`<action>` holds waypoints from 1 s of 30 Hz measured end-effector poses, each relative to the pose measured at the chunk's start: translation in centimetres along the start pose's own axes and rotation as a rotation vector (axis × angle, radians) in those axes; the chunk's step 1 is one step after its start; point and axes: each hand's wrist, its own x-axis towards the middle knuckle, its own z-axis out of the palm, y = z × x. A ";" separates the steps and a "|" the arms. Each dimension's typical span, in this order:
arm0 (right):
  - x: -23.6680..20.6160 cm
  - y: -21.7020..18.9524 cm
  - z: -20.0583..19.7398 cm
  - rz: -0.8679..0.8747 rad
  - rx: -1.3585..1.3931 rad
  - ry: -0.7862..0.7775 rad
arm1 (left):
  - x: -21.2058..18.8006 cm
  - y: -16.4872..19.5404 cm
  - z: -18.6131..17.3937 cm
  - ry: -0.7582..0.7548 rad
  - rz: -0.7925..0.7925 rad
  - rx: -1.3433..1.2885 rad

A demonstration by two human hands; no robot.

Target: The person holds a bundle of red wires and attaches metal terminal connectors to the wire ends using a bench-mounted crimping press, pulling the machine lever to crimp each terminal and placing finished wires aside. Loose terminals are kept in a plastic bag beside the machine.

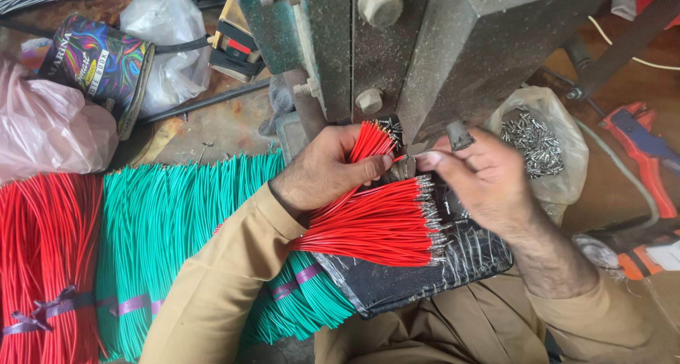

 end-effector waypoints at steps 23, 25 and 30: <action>-0.8 -1.6 0.2 0.051 -0.037 -0.046 | -0.8 1.3 0.9 0.005 0.016 0.035; -1.6 -2.8 -0.9 -0.041 -0.109 -0.102 | -1.1 1.4 1.2 -0.028 0.039 -0.045; -2.3 -4.2 -4.6 -0.045 -0.659 -0.309 | -0.6 0.8 0.9 0.005 -0.033 -0.004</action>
